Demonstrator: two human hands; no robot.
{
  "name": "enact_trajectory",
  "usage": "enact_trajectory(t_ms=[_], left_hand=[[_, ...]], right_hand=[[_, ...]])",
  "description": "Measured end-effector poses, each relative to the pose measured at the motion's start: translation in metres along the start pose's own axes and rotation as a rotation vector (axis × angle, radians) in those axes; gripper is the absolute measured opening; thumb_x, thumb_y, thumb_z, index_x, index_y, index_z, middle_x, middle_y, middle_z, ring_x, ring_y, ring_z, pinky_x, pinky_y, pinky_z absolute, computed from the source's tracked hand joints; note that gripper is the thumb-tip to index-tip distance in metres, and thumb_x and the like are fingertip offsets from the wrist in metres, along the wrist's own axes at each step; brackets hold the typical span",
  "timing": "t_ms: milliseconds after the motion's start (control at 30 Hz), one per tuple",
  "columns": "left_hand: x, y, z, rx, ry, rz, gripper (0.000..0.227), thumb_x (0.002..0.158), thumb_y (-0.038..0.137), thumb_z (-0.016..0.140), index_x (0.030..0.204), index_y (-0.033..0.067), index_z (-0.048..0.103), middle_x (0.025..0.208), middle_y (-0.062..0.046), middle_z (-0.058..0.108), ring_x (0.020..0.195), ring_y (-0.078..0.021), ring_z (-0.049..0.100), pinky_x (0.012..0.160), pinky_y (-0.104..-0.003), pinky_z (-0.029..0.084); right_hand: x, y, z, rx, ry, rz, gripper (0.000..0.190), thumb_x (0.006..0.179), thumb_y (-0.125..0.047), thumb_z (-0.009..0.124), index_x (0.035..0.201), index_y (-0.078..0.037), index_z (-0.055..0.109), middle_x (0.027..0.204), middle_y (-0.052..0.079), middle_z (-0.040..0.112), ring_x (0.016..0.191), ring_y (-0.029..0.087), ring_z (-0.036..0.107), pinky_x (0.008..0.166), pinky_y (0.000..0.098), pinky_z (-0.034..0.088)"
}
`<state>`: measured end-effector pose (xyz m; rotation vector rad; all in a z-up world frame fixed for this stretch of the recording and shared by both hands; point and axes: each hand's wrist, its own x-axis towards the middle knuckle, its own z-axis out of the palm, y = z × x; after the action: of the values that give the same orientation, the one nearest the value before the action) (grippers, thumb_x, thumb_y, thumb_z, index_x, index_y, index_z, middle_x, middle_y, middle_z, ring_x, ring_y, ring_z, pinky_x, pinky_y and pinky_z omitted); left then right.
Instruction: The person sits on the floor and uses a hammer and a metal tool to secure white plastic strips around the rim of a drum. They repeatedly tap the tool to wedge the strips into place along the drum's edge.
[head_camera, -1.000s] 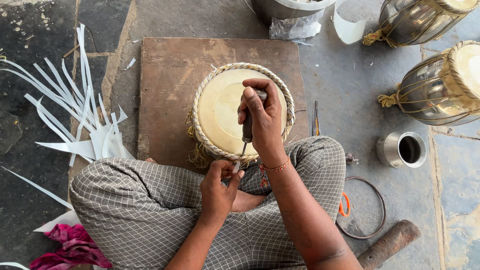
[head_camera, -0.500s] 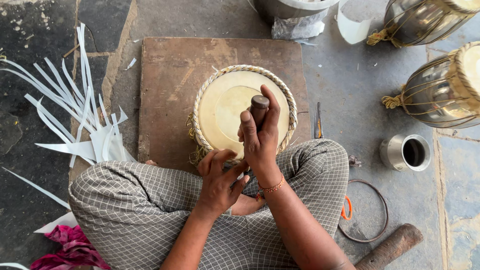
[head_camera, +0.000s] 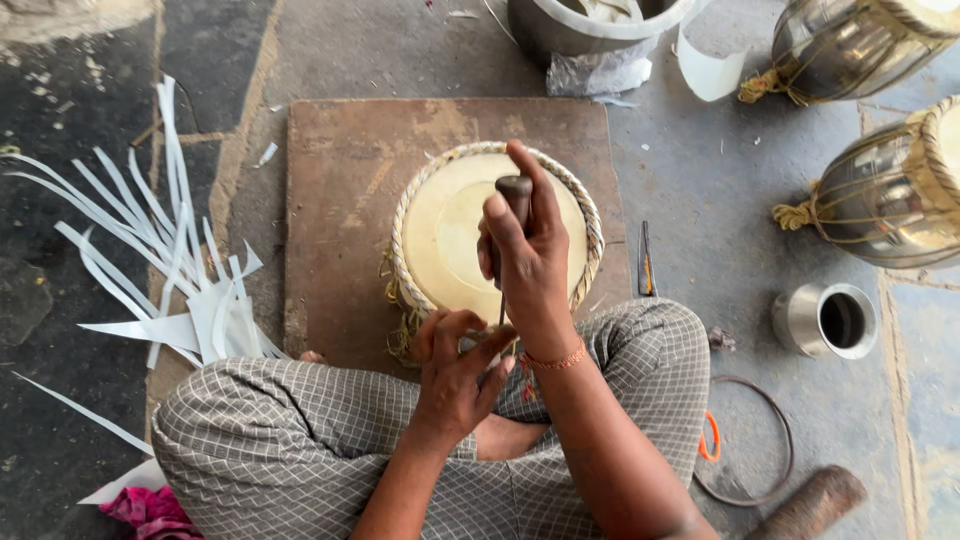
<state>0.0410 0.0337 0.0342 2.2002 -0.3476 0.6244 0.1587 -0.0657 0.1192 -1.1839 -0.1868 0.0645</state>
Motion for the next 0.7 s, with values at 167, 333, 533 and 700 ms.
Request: enact_trajectory(t_ms=[167,333,533,700], left_hand=[[-0.001,-0.005,0.006,-0.031,0.010,-0.016,0.030,0.097,0.027,0.070,0.127,0.0251,0.073,0.119,-0.007,0.048,0.125,-0.0290,0.040,0.111,-0.045,0.033],[-0.014,-0.018,0.021,0.000,0.017,-0.002,0.026,0.092,0.027,0.076,0.118,0.0247,0.073,0.110,-0.008,0.051,0.112,-0.0236,0.044,0.101,-0.046,0.031],[-0.034,-0.012,0.013,0.005,-0.008,0.017,0.027,0.084,0.011,0.075,0.107,0.0242,0.069,0.113,-0.007,0.055,0.115,-0.0302,0.048,0.103,-0.044,0.033],[-0.008,-0.009,0.010,-0.091,-0.002,0.031,0.044,0.076,0.009,0.083,0.116,0.0206,0.066,0.120,-0.006,0.056,0.119,-0.0300,0.052,0.102,-0.044,0.042]], right_hand=[[0.015,0.006,-0.006,0.185,-0.005,0.126,0.052,0.106,-0.022,0.051,0.155,-0.009,0.040,0.079,0.004,0.062,0.049,0.008,0.053,0.042,0.0214,0.042],[0.052,-0.032,-0.028,0.535,0.033,0.062,0.032,0.110,-0.038,0.051,0.128,-0.011,0.056,0.087,-0.003,0.063,0.059,0.004,0.048,0.046,0.0181,0.035],[0.081,-0.128,-0.087,0.142,0.082,-0.036,0.031,0.099,-0.033,0.061,0.123,-0.014,0.065,0.095,-0.001,0.067,0.073,0.014,0.056,0.059,0.0261,0.041],[-0.060,-0.082,-0.068,-0.862,-1.000,0.233,0.045,0.089,-0.021,0.072,0.133,-0.016,0.066,0.100,0.004,0.071,0.085,0.025,0.066,0.072,0.0367,0.051]])
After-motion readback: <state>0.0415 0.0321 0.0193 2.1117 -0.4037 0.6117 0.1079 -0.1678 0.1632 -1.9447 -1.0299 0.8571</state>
